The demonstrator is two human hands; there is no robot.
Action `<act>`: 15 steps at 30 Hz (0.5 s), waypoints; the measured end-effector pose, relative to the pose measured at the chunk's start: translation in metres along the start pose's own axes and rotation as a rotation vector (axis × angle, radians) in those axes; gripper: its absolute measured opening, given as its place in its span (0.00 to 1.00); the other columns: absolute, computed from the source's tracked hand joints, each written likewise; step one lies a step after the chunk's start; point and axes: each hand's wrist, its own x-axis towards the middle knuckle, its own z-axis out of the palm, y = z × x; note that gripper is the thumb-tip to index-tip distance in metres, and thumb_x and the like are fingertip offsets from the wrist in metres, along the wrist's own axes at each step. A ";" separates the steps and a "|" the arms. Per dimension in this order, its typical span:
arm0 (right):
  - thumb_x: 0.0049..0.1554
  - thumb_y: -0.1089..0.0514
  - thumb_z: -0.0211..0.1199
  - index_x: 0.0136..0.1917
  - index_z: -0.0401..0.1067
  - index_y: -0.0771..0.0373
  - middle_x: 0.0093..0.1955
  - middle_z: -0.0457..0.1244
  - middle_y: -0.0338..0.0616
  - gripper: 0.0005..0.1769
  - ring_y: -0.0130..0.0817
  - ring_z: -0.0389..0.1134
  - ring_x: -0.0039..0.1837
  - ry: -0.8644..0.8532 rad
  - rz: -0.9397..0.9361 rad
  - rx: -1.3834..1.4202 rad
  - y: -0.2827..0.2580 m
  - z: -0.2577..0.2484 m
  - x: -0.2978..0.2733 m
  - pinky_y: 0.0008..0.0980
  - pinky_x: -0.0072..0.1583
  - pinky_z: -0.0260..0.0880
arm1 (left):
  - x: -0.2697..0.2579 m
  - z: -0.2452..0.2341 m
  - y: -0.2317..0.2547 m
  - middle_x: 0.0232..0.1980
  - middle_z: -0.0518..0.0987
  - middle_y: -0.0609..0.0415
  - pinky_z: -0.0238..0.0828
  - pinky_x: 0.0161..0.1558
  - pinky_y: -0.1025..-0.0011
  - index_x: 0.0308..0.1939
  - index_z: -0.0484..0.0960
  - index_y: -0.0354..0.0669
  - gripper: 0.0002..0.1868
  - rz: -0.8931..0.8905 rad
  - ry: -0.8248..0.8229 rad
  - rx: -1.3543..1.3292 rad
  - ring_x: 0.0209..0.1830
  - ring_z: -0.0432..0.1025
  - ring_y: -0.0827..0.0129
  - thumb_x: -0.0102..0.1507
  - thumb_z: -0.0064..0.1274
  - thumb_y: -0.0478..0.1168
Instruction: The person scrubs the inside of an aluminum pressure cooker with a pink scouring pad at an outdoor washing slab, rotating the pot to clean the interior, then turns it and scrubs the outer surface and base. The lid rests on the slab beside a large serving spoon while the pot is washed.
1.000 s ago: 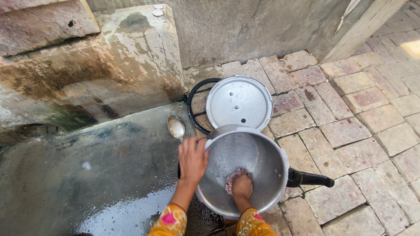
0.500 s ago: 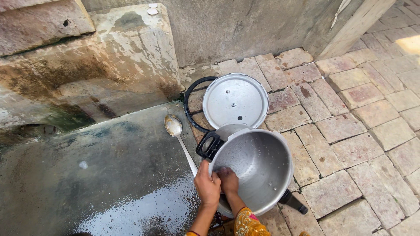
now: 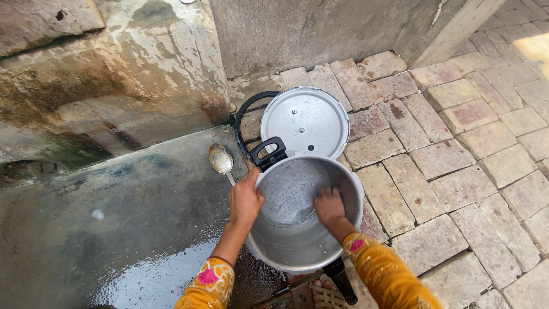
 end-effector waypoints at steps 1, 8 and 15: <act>0.65 0.59 0.51 0.66 0.71 0.61 0.68 0.61 0.51 0.18 0.42 0.61 0.71 0.040 0.032 -0.023 0.008 -0.003 0.000 0.43 0.68 0.63 | 0.007 -0.003 -0.004 0.47 0.82 0.43 0.75 0.44 0.48 0.46 0.73 0.40 0.18 0.031 0.005 0.033 0.43 0.78 0.41 0.53 0.53 0.24; 0.63 0.52 0.54 0.64 0.75 0.63 0.69 0.64 0.54 0.22 0.45 0.68 0.69 -0.334 0.383 0.867 -0.124 -0.007 0.026 0.40 0.68 0.68 | -0.031 0.022 -0.012 0.42 0.79 0.39 0.71 0.42 0.45 0.47 0.69 0.40 0.18 -0.244 0.176 0.012 0.40 0.76 0.38 0.56 0.57 0.29; 0.62 0.52 0.58 0.57 0.75 0.60 0.53 0.69 0.50 0.15 0.36 0.70 0.48 0.157 0.233 2.565 -0.193 -0.013 0.086 0.41 0.49 0.69 | 0.000 0.014 -0.001 0.42 0.80 0.37 0.74 0.43 0.48 0.43 0.73 0.37 0.18 0.055 0.122 -0.113 0.43 0.77 0.39 0.50 0.52 0.23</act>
